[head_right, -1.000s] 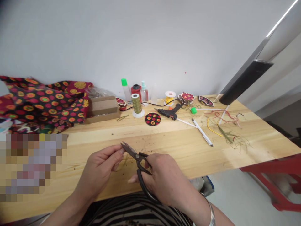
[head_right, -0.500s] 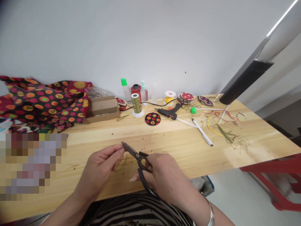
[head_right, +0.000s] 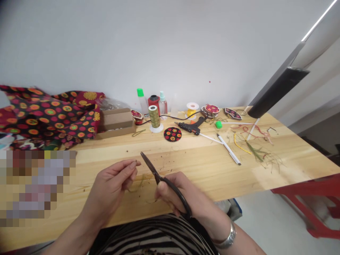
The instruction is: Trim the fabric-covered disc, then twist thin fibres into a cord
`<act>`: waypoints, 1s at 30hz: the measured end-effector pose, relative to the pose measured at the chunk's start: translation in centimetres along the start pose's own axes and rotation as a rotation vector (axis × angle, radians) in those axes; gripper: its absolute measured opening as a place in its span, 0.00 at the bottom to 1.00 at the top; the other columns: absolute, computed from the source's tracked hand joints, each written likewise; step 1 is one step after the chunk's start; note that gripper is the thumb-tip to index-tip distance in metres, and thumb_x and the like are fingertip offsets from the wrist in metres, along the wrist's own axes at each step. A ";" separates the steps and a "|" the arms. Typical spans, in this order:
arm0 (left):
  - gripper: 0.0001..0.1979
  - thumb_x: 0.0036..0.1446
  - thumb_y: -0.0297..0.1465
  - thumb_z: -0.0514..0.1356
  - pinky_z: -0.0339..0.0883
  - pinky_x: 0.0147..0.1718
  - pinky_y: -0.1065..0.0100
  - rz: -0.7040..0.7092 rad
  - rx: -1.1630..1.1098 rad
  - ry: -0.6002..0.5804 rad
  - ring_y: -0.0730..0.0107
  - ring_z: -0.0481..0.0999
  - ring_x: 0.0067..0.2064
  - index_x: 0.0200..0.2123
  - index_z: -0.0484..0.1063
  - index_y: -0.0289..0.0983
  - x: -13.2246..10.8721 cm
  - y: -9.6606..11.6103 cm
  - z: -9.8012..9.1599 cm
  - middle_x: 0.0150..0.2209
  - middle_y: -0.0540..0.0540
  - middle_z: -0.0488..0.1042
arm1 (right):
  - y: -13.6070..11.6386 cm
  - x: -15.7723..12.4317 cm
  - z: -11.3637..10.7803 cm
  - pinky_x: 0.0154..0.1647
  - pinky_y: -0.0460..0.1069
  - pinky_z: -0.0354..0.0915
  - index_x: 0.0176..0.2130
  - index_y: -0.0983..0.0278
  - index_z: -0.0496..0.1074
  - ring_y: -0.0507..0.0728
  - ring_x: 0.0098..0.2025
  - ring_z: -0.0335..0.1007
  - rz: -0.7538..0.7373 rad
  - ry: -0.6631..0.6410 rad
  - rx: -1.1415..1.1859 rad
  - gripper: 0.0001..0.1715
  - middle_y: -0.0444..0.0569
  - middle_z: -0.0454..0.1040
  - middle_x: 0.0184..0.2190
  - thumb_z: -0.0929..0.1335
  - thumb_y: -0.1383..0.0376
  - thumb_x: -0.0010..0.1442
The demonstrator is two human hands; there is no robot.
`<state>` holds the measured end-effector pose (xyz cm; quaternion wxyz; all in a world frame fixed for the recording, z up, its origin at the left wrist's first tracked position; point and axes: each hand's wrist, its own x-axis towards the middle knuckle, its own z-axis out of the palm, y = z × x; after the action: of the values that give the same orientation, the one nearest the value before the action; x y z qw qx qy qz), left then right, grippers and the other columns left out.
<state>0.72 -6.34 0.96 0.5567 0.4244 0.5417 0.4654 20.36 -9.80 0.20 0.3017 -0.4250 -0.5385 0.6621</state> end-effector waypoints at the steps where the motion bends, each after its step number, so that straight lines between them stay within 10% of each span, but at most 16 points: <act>1: 0.09 0.50 0.35 0.63 0.47 0.17 0.75 0.000 -0.014 -0.001 0.83 0.54 0.18 0.31 0.76 0.34 0.1 0.0 0.0 0.21 0.53 0.67 | 0.2 0.1 0.1 0.14 0.40 0.48 0.35 0.68 0.67 0.44 0.16 0.48 -0.003 -0.017 0.060 0.29 0.38 0.55 0.19 0.58 0.45 0.59; 17: 0.08 0.50 0.34 0.63 0.39 0.17 0.73 -0.082 -0.121 -0.268 0.83 0.49 0.17 0.29 0.78 0.34 0.1 -0.5 -0.1 0.16 0.55 0.62 | -0.1 0.9 0.4 0.09 0.39 0.44 0.29 0.67 0.66 0.43 0.14 0.41 0.135 -0.199 0.456 0.39 0.37 0.52 0.17 0.58 0.34 0.48; 23: 0.08 0.50 0.35 0.63 0.40 0.18 0.73 -0.051 -0.108 -0.199 0.86 0.50 0.17 0.28 0.78 0.35 0.3 -0.4 -0.3 0.30 0.47 0.74 | -1.5 -0.2 -2.6 0.17 0.43 0.51 0.31 0.66 0.69 0.47 0.18 0.51 0.042 0.206 -0.275 0.30 0.40 0.57 0.17 0.60 0.43 0.56; 30: 0.09 0.49 0.35 0.63 0.41 0.18 0.73 -0.049 -0.106 -0.186 0.85 0.51 0.17 0.29 0.78 0.35 0.5 -0.7 -0.5 0.25 0.49 0.72 | -1.4 -0.5 -7.0 0.25 0.49 0.54 0.26 0.66 0.71 0.60 0.26 0.68 0.440 0.620 -1.331 0.21 0.56 0.74 0.24 0.61 0.52 0.56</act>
<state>0.26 -6.04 0.20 0.6374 0.4224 0.4726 0.4380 26.70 -6.67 1.20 -0.0194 -0.7808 -0.6174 0.0933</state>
